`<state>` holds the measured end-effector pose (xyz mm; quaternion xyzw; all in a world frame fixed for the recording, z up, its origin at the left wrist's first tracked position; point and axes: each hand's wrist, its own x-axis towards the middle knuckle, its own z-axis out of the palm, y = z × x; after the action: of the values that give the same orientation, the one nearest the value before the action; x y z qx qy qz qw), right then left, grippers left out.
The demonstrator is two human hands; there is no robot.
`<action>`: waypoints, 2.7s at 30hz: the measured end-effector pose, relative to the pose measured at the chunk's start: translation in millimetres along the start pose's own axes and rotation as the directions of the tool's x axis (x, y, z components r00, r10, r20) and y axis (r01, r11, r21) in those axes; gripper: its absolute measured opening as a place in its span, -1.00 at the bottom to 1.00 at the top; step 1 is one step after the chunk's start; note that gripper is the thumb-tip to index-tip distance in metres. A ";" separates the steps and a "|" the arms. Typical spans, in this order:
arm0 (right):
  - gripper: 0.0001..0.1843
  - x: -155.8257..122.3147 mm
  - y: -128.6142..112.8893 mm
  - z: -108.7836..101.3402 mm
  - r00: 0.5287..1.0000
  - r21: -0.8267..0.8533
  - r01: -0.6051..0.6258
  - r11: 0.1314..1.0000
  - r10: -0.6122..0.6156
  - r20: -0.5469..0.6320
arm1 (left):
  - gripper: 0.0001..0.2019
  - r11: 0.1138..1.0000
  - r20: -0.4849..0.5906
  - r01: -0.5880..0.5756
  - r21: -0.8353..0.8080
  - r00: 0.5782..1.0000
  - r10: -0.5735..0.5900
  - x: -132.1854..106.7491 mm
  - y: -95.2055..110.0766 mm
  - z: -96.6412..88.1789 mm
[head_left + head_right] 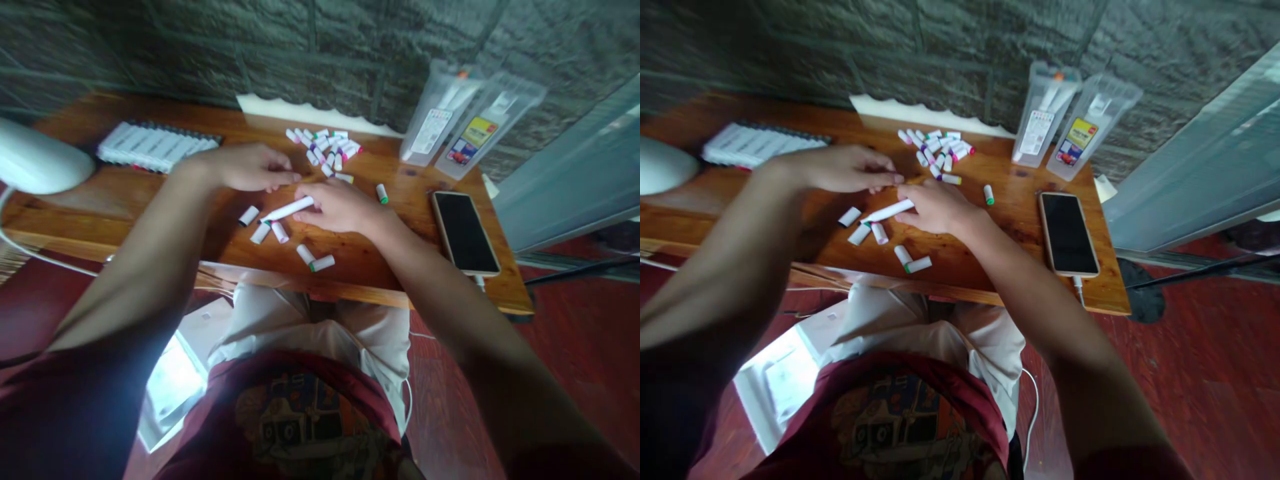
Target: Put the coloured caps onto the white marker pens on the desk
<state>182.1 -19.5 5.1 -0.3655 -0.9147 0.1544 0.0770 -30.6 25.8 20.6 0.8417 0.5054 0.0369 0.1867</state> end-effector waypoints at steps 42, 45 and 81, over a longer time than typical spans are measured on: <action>-0.49 20.1 43.7 22.1 0.995 0.521 0.032 0.853 0.020 -0.096 | -0.58 0.959 -0.411 -0.245 -0.143 0.896 0.167 34.1 -26.5 39.8; -0.53 16.6 44.6 23.6 0.996 0.491 0.041 0.870 0.004 -0.089 | -0.57 0.959 -0.409 -0.240 -0.150 0.898 0.161 35.7 -27.1 39.6; -0.67 5.1 16.3 -3.9 0.995 0.181 -0.054 0.982 0.068 -0.071 | -0.61 0.994 -0.230 0.001 0.105 0.973 0.023 15.6 2.8 21.3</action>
<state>189.9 -3.9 3.4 -0.3908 -0.8818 0.2239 0.1396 -15.4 32.2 -0.1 0.8430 0.5203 0.1090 0.0821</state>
